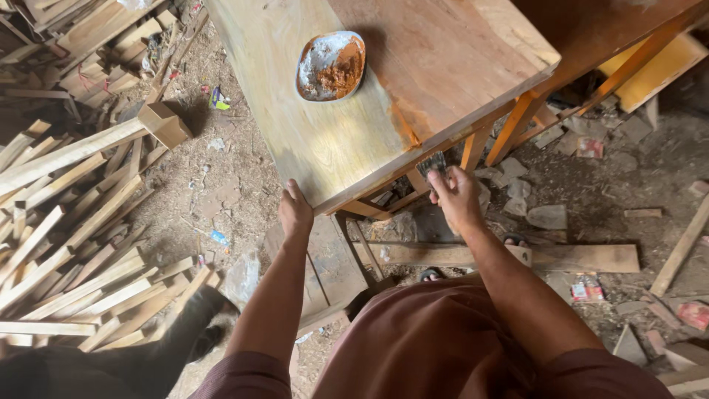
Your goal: The person scoops orange-brown wood filler paste from a bowl and spreads it with a putty knife over holes and the edge of a wooden tabletop, moving around the board to fill spots and wiping filler along the edge by hand.
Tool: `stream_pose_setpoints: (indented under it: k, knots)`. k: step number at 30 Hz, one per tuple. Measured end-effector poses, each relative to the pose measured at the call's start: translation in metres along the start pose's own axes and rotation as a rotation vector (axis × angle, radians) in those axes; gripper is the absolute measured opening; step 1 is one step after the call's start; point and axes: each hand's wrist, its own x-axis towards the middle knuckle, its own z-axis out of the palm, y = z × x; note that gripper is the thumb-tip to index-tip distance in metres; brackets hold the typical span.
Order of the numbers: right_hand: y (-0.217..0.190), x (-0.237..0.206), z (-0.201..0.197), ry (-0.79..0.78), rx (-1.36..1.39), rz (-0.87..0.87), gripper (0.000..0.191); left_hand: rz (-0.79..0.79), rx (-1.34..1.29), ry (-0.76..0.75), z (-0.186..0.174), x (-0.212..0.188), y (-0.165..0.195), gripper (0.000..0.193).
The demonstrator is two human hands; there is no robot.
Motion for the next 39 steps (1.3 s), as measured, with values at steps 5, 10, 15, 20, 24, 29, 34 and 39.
stream_pose_setpoints:
  k: [5, 10, 15, 20, 24, 29, 34, 39]
  knots:
    - [-0.001, 0.013, 0.014, 0.044, -0.020, -0.040, 0.021, 0.002, -0.037, -0.041, 0.001, 0.002, -0.005, 0.081]
    - [0.000, 0.018, 0.020, 0.094, -0.131, -0.013, 0.026, 0.015, 0.034, -0.035, 0.001, 0.002, -0.008, 0.080]
    - [0.004, 0.019, 0.021, 0.091, -0.056, -0.101, 0.023, -0.021, 0.020, -0.022, 0.000, 0.002, -0.013, 0.080]
    - [0.010, 0.023, 0.020, 0.093, -0.105, -0.101, 0.026, -0.008, 0.042, -0.027, 0.000, 0.003, -0.020, 0.080]
    - [0.010, 0.026, 0.020, 0.083, -0.119, -0.071, 0.027, -0.065, 0.072, -0.061, -0.002, 0.002, -0.019, 0.080]
    - [0.008, 0.029, 0.024, 0.050, -0.010, -0.050, 0.028, -0.073, 0.086, -0.054, -0.005, -0.002, -0.015, 0.080]
    - [0.013, 0.028, 0.027, 0.069, 0.073, -0.006, 0.032, -0.051, 0.093, -0.039, -0.004, 0.000, -0.012, 0.081]
    - [0.014, 0.015, 0.006, 0.103, -0.446, 0.119, 0.047, -0.002, -0.001, -0.013, -0.001, 0.006, -0.002, 0.083]
